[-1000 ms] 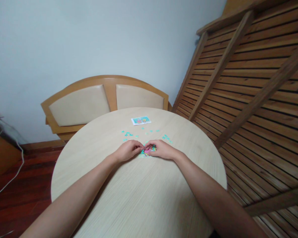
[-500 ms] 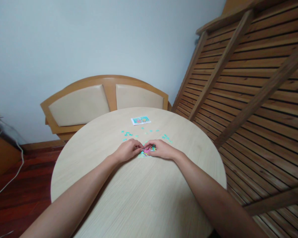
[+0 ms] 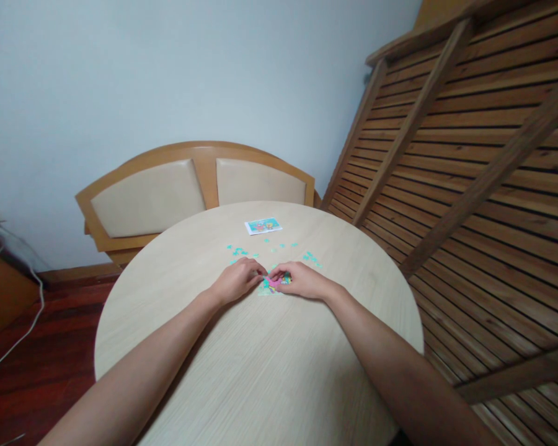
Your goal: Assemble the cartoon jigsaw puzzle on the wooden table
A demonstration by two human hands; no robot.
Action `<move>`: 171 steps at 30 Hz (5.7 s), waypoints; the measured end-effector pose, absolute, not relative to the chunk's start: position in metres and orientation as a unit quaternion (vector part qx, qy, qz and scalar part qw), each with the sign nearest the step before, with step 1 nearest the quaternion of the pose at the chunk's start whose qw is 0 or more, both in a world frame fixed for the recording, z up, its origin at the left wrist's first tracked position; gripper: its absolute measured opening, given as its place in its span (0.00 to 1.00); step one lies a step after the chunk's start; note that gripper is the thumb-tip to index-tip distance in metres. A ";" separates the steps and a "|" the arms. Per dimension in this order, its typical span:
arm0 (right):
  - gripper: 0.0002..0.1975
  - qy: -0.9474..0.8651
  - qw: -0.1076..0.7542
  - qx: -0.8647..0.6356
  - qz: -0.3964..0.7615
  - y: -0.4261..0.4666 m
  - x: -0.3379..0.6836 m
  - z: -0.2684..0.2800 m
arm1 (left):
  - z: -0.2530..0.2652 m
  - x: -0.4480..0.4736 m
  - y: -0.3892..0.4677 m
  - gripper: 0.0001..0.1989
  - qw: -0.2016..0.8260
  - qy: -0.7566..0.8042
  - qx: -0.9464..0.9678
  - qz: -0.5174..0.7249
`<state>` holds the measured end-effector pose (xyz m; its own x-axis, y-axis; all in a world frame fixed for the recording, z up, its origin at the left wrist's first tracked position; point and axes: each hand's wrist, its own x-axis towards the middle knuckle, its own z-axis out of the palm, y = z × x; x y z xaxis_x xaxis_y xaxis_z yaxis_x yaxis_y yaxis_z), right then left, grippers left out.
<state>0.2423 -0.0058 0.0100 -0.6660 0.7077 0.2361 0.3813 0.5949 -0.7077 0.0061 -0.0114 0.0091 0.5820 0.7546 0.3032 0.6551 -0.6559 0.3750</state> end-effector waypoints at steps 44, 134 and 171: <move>0.10 -0.920 0.218 -0.267 0.184 -0.007 0.242 0.015 | -0.007 -0.019 0.014 0.11 0.003 0.491 0.843 0.220; 0.11 -0.835 0.210 -0.496 0.116 0.032 0.306 -0.004 | -0.005 -0.002 -0.010 0.25 0.045 0.345 0.924 0.161; 0.09 -0.839 0.213 -0.473 0.164 0.032 0.310 0.002 | -0.008 -0.004 -0.008 0.25 0.043 0.332 0.927 0.170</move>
